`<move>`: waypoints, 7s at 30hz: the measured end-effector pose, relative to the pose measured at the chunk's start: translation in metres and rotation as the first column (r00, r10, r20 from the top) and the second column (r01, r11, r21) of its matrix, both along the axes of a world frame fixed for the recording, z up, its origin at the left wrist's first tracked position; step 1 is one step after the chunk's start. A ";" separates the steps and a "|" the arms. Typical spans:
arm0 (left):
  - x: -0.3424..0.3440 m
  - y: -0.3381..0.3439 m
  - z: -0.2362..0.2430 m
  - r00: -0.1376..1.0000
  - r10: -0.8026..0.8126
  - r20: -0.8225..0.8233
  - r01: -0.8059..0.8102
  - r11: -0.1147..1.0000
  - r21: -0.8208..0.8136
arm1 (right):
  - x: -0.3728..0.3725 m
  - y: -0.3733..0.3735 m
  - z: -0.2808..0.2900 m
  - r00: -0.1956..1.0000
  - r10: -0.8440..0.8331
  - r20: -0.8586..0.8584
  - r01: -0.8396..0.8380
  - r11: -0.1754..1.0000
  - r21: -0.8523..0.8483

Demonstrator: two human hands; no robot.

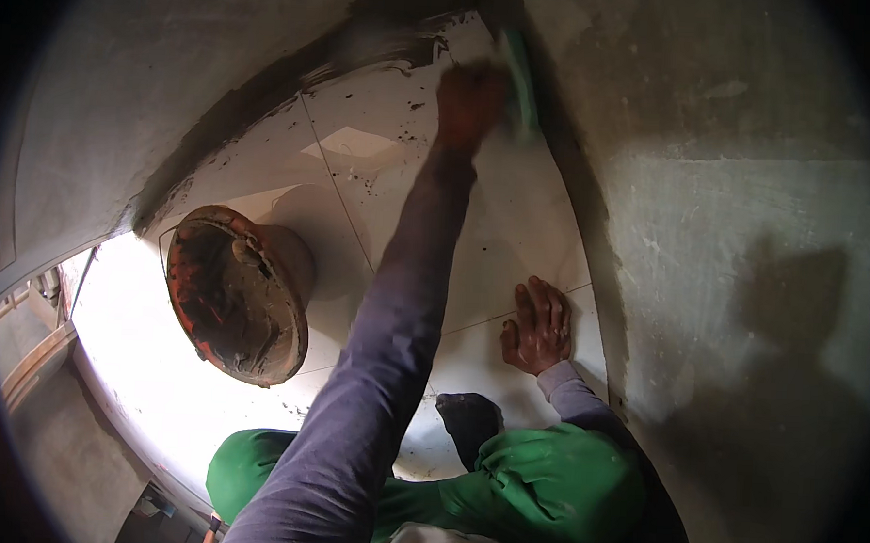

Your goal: The person applies grout to the joints between floor tiles using a float and a trowel, then wipes the excess away with a cloth.

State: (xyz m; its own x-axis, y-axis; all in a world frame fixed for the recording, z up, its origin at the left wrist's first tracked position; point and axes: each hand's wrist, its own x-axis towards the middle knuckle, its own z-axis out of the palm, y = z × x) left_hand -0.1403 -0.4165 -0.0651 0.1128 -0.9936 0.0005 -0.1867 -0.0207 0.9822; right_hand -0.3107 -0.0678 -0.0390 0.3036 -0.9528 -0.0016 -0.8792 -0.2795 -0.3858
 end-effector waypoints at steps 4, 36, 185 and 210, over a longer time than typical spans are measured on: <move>-0.008 0.043 0.024 0.989 0.065 -0.130 -0.053 0.994 0.096 | -0.003 -0.001 0.002 1.000 -0.021 -0.013 0.021 0.999 -0.033; -0.021 0.069 -0.007 0.998 -0.030 -0.054 0.034 0.997 0.065 | 0.005 -0.001 0.000 0.999 0.007 0.034 -0.006 0.999 -0.035; 0.045 -0.088 -0.037 0.959 -0.196 0.205 0.230 0.960 -0.159 | -0.001 -0.002 0.006 0.999 -0.043 0.021 0.044 0.997 -0.060; 0.081 -0.090 -0.044 0.801 -0.035 0.598 0.430 0.729 -0.532 | 0.004 0.001 0.001 0.997 -0.051 0.050 0.052 0.999 -0.012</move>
